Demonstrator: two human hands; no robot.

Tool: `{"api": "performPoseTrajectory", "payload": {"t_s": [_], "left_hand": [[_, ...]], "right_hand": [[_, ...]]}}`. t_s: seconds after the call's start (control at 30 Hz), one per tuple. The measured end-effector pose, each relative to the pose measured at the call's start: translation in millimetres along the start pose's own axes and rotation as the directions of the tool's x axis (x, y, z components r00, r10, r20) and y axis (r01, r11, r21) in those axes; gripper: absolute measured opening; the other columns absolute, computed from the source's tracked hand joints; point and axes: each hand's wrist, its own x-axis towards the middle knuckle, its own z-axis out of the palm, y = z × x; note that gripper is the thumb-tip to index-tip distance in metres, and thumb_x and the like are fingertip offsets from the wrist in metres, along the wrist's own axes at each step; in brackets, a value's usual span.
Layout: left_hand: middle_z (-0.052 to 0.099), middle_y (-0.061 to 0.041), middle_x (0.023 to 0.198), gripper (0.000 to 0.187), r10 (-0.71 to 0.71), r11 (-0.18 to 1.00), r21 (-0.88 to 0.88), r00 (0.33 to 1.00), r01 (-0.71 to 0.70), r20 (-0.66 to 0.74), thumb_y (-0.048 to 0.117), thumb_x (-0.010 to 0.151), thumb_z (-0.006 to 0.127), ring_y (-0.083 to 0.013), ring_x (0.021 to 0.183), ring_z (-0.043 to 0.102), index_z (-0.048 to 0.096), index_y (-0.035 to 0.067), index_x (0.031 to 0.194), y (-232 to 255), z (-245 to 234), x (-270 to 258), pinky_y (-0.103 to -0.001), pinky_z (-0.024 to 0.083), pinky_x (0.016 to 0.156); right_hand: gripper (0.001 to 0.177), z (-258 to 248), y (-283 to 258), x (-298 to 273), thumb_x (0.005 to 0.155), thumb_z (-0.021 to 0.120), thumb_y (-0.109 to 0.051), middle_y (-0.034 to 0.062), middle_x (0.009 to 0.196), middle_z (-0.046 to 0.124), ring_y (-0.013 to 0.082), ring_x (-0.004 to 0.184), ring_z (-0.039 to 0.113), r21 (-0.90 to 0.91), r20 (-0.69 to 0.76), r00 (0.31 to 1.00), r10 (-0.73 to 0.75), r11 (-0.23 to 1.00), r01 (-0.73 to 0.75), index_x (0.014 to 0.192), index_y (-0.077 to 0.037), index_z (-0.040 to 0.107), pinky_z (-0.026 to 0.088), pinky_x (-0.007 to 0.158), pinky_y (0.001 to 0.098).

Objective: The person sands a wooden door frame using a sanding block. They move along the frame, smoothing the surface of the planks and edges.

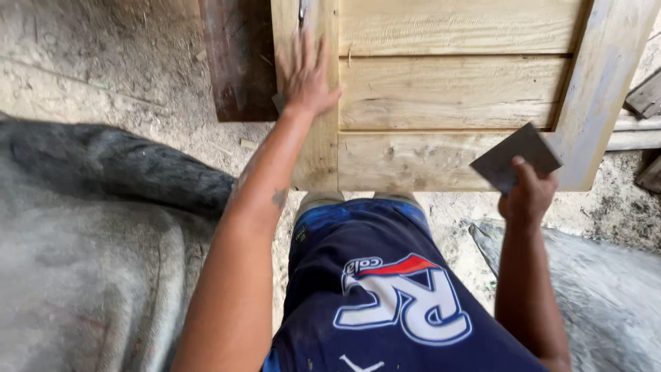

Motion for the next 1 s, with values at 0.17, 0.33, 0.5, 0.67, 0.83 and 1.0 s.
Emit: {"api": "performPoseTrajectory", "payload": {"t_s": [0.17,0.33,0.5,0.67,0.83,1.0], "left_hand": [[0.024,-0.02,0.165,0.107,-0.248,0.936,-0.286,0.961,0.206,-0.12,0.056,0.07,0.09,-0.0393,0.146,0.037,0.038,0.015,0.154,-45,21,-80,-0.056,0.044,0.114],[0.072,-0.018,0.119,0.063,-0.395,0.706,-0.554,0.895,0.44,0.207,0.043,0.082,0.085,-0.0309,0.105,0.073,0.065,0.002,0.126,-109,22,-101,-0.043,0.059,0.091],[0.072,-0.023,0.105,0.025,-0.038,-0.017,-0.945,0.944,0.327,0.328,0.013,0.093,0.066,-0.0322,0.092,0.072,0.064,-0.005,0.111,-131,7,-143,-0.045,0.058,0.084],[0.059,-0.022,0.149,0.043,0.11,-0.368,-0.919,0.988,0.142,0.108,0.007,0.087,0.056,-0.0304,0.136,0.061,0.042,0.0,0.126,-48,-32,-179,-0.043,0.049,0.116],[0.043,-0.019,0.159,0.075,0.235,-0.549,-0.836,0.956,-0.019,-0.176,0.034,0.099,0.058,-0.0287,0.144,0.048,0.03,-0.001,0.16,26,-95,-188,-0.039,0.04,0.121],[0.042,-0.017,0.165,0.093,0.257,-0.099,-0.959,0.924,-0.266,-0.283,0.068,0.107,0.046,-0.0277,0.15,0.046,0.024,-0.001,0.166,44,-123,-199,-0.041,0.042,0.123]], "right_hand": [[0.02,17,44,-64,0.09,0.067,0.005,0.0091,0.103,0.074,0.0168,0.092,0.068,-0.111,0.022,0.988,0.15,0.983,-0.146,0.109,0.005,0.073,0.054,0.087,0.0287],[0.018,27,73,-103,0.092,0.068,0.005,0.0091,0.104,0.074,0.0159,0.093,0.067,-0.295,0.035,0.96,0.277,0.921,-0.255,0.11,0.007,0.071,0.052,0.086,0.0286],[0.059,67,67,-116,0.087,0.057,0.007,0.0073,0.133,0.066,0.013,0.115,0.063,-0.201,0.06,0.951,0.304,0.937,-0.287,0.145,-0.001,0.053,0.051,0.096,0.0266],[0.065,155,57,-127,0.088,0.051,0.01,0.0093,0.139,0.063,0.018,0.121,0.059,-0.286,0.41,0.866,0.286,0.942,-0.176,0.152,-0.001,0.052,0.049,0.104,0.0303],[0.067,281,26,-174,0.081,0.062,0.005,0.0213,0.138,0.052,0.0381,0.128,0.054,-0.437,0.644,0.718,-0.263,0.644,0.628,0.146,-0.006,0.05,0.048,0.107,0.0431],[0.059,307,-18,-141,0.093,0.06,0.001,0.0186,0.141,0.059,0.035,0.126,0.067,-0.365,0.444,0.846,-0.296,0.802,0.473,0.151,-0.01,0.052,0.059,0.102,0.0401]]}}
